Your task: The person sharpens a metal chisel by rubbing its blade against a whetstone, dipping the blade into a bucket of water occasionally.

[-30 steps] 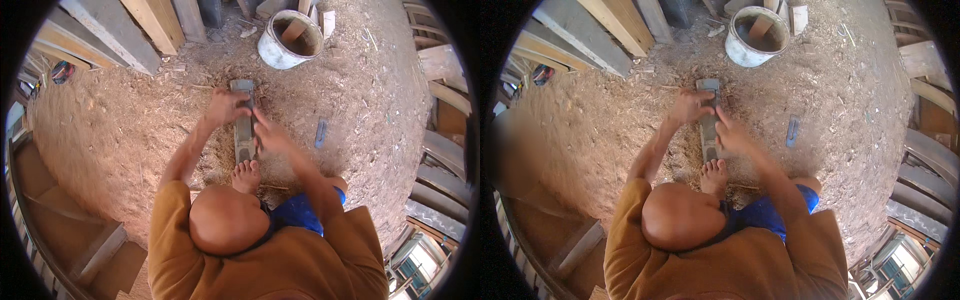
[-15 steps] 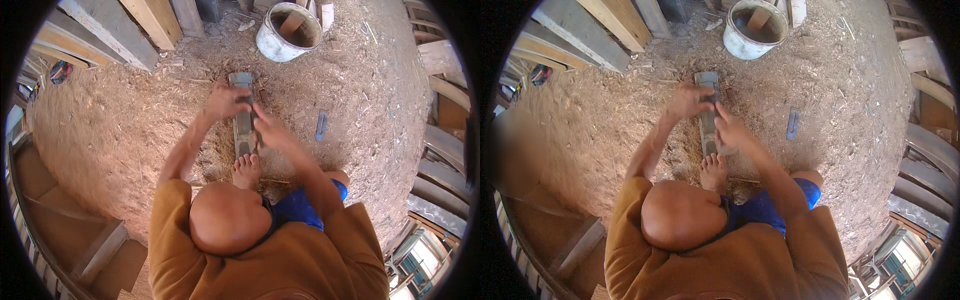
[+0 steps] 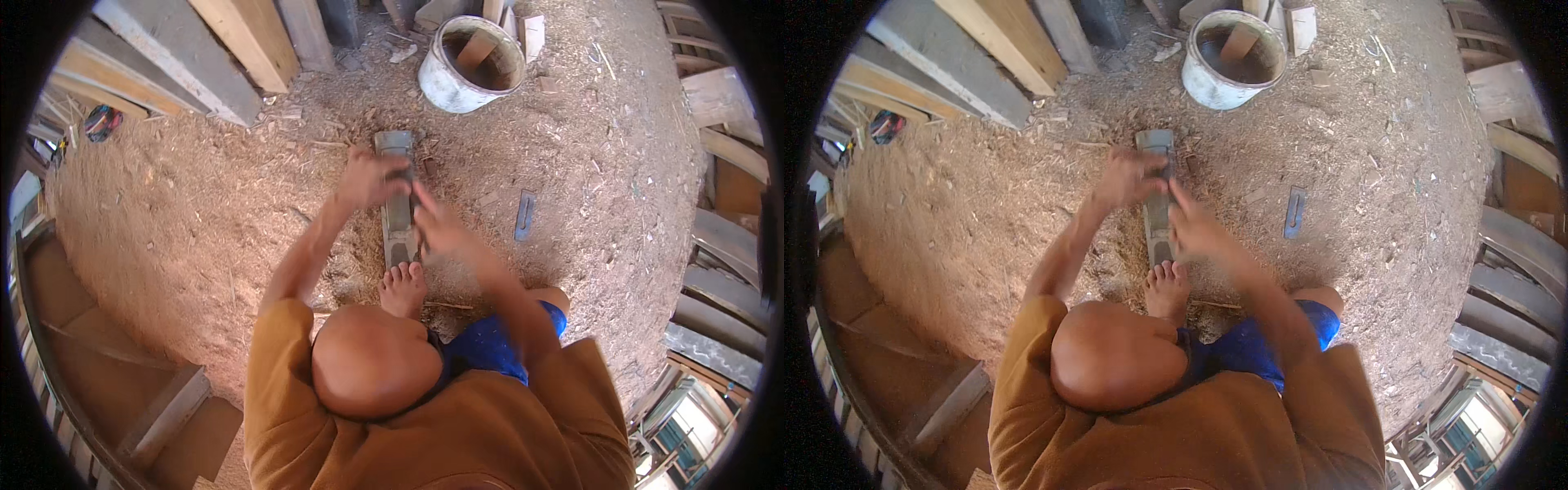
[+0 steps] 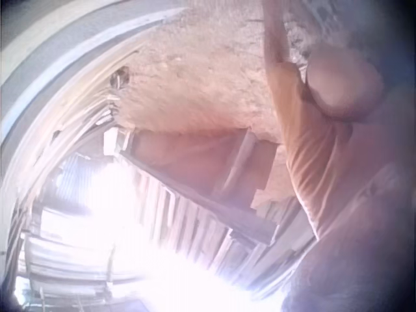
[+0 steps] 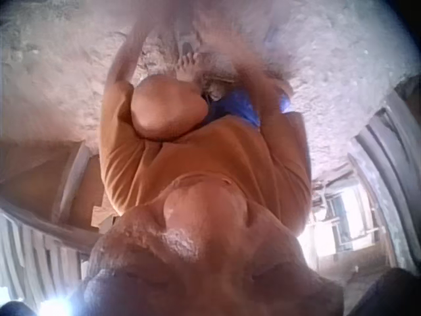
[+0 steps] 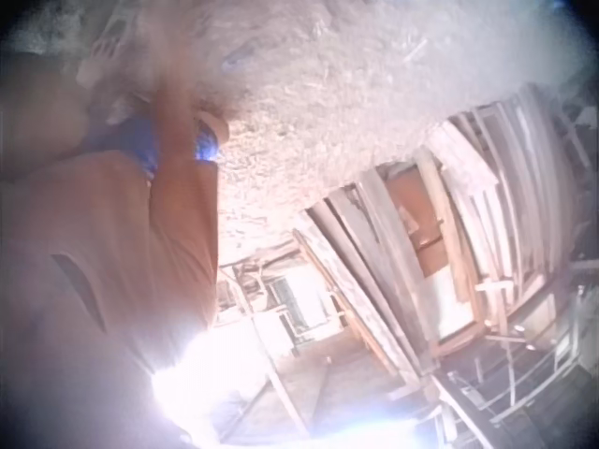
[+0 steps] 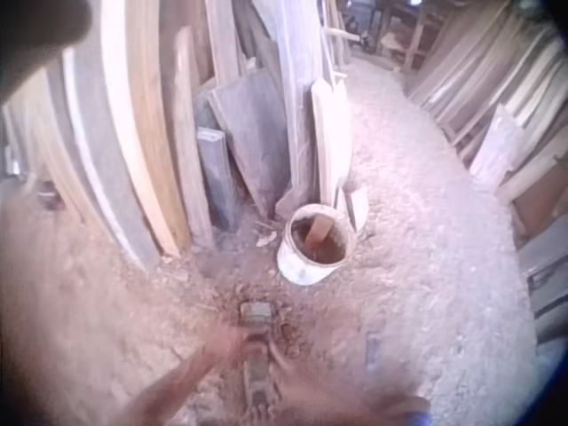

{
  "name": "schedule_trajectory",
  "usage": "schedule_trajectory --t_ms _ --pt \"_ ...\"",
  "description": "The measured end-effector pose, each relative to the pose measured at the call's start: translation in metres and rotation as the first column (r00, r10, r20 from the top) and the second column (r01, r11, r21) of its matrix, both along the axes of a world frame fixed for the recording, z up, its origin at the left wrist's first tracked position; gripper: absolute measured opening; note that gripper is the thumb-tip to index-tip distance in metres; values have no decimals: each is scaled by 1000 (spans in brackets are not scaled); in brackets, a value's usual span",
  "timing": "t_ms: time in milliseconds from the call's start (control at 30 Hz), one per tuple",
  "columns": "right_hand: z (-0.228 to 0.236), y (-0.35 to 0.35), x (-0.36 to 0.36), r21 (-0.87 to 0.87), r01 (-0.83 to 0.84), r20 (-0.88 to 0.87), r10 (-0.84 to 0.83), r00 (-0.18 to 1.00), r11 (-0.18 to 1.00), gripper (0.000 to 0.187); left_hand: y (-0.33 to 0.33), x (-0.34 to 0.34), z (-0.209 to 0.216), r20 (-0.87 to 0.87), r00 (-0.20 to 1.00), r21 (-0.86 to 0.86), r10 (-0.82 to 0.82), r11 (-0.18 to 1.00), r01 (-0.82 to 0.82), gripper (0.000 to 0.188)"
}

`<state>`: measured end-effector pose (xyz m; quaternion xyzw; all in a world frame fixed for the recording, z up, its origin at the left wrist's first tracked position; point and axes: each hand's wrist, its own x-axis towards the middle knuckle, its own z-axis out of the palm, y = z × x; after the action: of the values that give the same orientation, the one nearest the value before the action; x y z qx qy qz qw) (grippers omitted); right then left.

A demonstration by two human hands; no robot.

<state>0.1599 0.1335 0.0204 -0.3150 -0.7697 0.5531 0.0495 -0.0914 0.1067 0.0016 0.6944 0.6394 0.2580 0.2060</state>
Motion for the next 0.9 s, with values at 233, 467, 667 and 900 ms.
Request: schedule_trajectory --t_ms 233,467,667,900 --pt "4 -100 38 -196 191 83 -177 981 962 68 -77 53 -12 -96 995 75 -13 997 21 42" --pt "101 64 -39 -102 50 229 -25 973 994 69 46 -29 60 -96 985 268 141 957 -111 50" --pt "96 8 4 406 92 180 -178 968 909 55 -29 54 62 591 605 -336 534 844 -417 44" --pt "48 -38 9 344 169 64 -203 977 924 51 -58 86 37 814 4 -578 581 810 -99 35"
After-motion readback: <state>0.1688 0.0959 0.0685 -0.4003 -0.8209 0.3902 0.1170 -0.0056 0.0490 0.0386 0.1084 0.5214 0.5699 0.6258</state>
